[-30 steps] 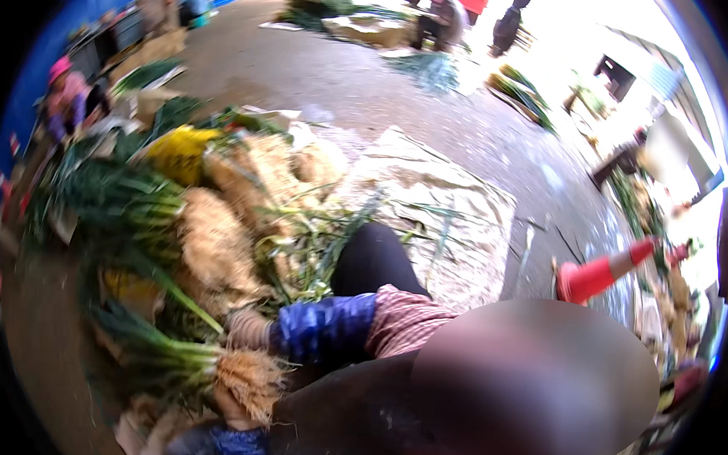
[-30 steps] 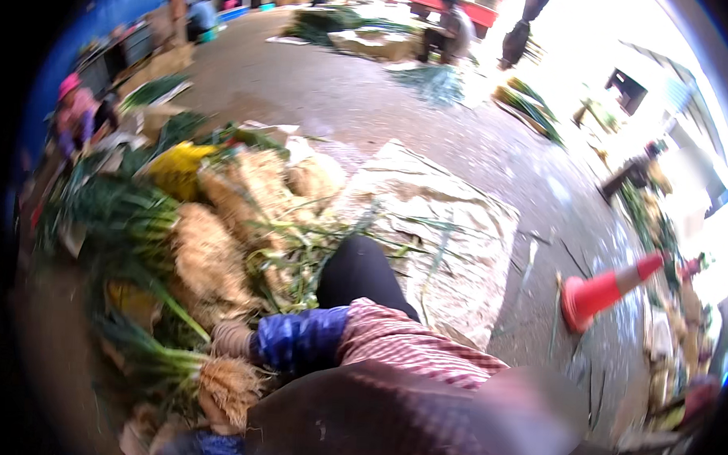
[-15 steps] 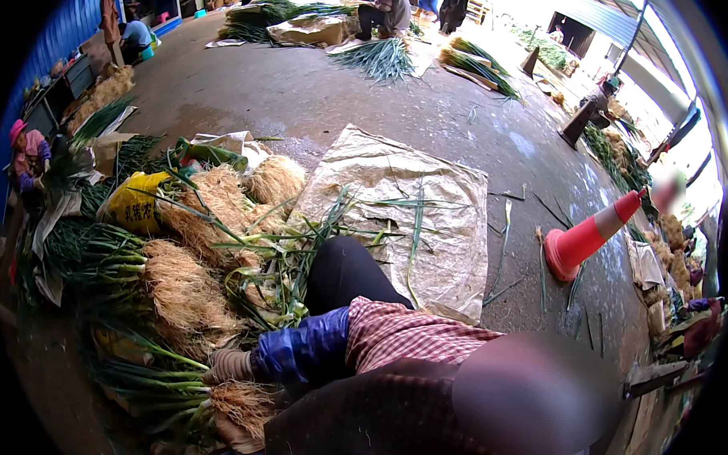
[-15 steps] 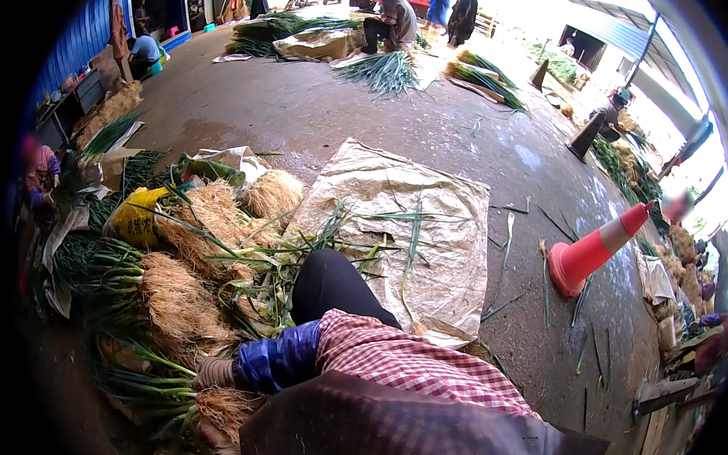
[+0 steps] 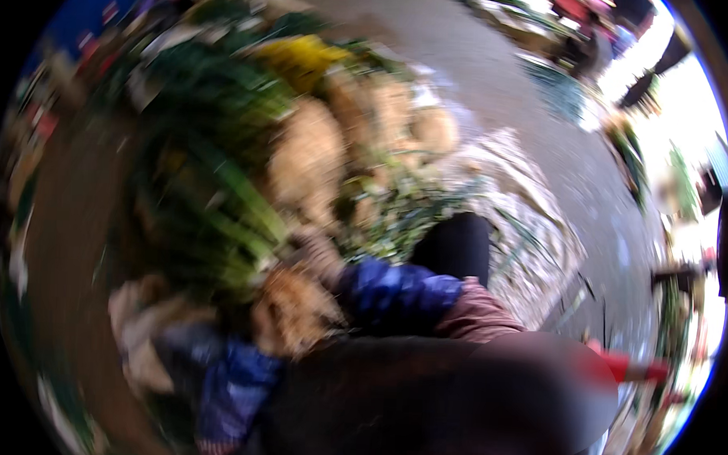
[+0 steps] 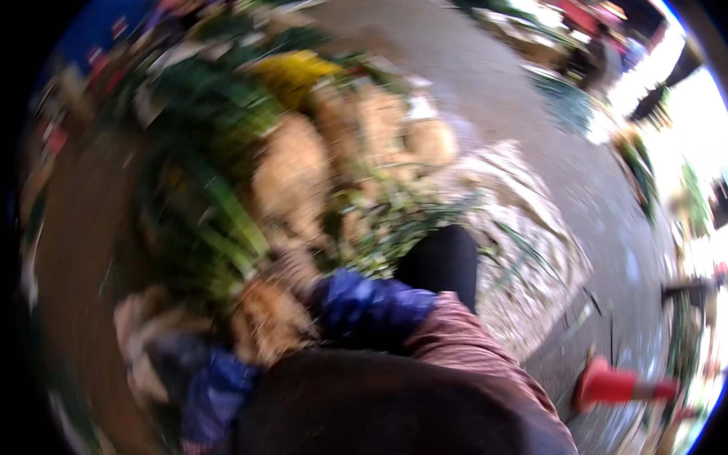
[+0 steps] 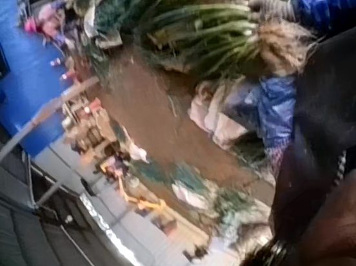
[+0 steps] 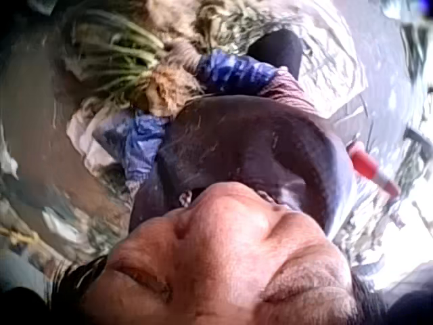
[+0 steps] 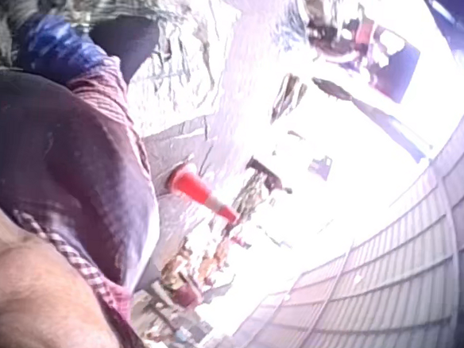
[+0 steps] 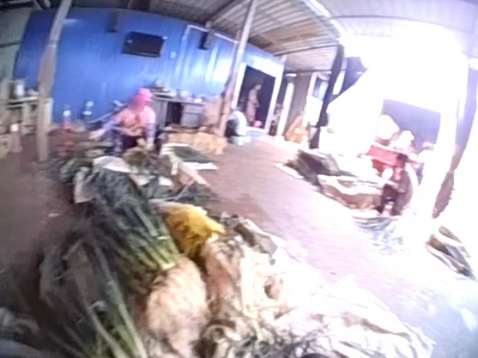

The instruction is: The person cleans and bunches green onions by removing outer layers by hand, shaking off dirt, and organizing them into neat bundles on the floor.

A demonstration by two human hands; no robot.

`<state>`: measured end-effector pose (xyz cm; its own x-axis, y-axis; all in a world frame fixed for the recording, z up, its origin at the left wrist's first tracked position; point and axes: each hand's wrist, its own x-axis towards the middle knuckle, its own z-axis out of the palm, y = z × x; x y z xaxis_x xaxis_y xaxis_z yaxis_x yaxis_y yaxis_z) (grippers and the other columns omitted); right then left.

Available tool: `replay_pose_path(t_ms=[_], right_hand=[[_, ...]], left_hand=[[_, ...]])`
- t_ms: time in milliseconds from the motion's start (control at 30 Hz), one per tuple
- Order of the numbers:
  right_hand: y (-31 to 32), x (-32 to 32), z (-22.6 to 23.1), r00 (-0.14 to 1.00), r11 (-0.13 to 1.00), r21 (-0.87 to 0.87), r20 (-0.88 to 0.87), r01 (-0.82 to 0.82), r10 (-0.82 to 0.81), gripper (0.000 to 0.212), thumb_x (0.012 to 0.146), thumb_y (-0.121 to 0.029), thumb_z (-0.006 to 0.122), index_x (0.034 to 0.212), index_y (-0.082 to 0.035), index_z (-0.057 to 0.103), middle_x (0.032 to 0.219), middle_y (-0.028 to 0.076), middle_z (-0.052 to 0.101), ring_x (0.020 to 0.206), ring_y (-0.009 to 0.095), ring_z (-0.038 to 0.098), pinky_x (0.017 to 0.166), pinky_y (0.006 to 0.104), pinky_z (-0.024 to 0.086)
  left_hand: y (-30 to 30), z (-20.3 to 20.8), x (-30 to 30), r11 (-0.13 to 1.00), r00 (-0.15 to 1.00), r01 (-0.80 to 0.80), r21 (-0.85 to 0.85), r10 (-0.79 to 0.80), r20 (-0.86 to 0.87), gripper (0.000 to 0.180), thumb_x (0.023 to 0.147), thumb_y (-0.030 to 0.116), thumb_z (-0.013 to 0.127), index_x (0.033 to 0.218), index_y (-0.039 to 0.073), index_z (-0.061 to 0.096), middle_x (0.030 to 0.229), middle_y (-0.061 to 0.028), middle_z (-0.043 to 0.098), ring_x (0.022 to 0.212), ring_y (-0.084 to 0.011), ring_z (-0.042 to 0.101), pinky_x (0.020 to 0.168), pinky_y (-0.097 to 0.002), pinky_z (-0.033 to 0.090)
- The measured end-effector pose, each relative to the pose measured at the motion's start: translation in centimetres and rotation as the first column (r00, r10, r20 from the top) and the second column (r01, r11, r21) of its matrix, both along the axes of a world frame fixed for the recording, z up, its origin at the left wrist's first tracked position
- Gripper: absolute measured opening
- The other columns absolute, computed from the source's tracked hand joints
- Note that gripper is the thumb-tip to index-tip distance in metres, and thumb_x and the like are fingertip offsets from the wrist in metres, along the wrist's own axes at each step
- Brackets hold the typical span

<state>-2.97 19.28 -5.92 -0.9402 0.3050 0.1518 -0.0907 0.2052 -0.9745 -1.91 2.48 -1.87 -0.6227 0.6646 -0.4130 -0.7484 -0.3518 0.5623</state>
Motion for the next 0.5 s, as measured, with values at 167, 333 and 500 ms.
replay_pose_path(t_ms=[167,333,500], right_hand=[[-1.5,0.7,4.1,0.971,0.832,-0.544,0.239,0.112,0.025,0.023,0.084,-0.013,0.071,0.097,0.004,0.064,0.078,0.007,0.067,0.066,0.013,0.060,0.058,0.0270,0.048],[0.6,0.0,-0.4,0.982,0.988,-0.105,0.140,-0.112,0.127,0.026,0.084,-0.021,0.070,0.098,0.000,0.064,0.080,0.006,0.067,0.066,0.014,0.061,0.060,0.0286,0.049],[0.2,1.0,0.7,0.997,0.479,0.874,0.064,-0.078,0.045,0.020,0.087,-0.028,0.056,0.101,-0.015,0.062,0.083,0.008,0.063,0.072,0.018,0.061,0.063,0.0283,0.048]], left_hand=[[-0.5,-1.2,0.6,0.944,0.984,-0.139,0.298,0.099,0.146,0.035,0.088,0.020,0.063,0.115,0.000,0.057,0.102,-0.0098,0.065,0.091,-0.0211,0.065,0.078,-0.0340,0.057],[-0.3,1.3,0.5,0.932,0.967,-0.133,0.336,0.049,0.249,0.035,0.084,0.010,0.068,0.116,0.003,0.057,0.099,-0.0075,0.065,0.087,-0.0216,0.065,0.074,-0.0370,0.058],[-0.6,-0.1,-0.2,0.974,0.991,-0.069,0.214,0.042,0.126,0.038,0.080,0.007,0.071,0.115,0.004,0.058,0.099,-0.0063,0.065,0.089,-0.0192,0.065,0.079,-0.0336,0.056]])
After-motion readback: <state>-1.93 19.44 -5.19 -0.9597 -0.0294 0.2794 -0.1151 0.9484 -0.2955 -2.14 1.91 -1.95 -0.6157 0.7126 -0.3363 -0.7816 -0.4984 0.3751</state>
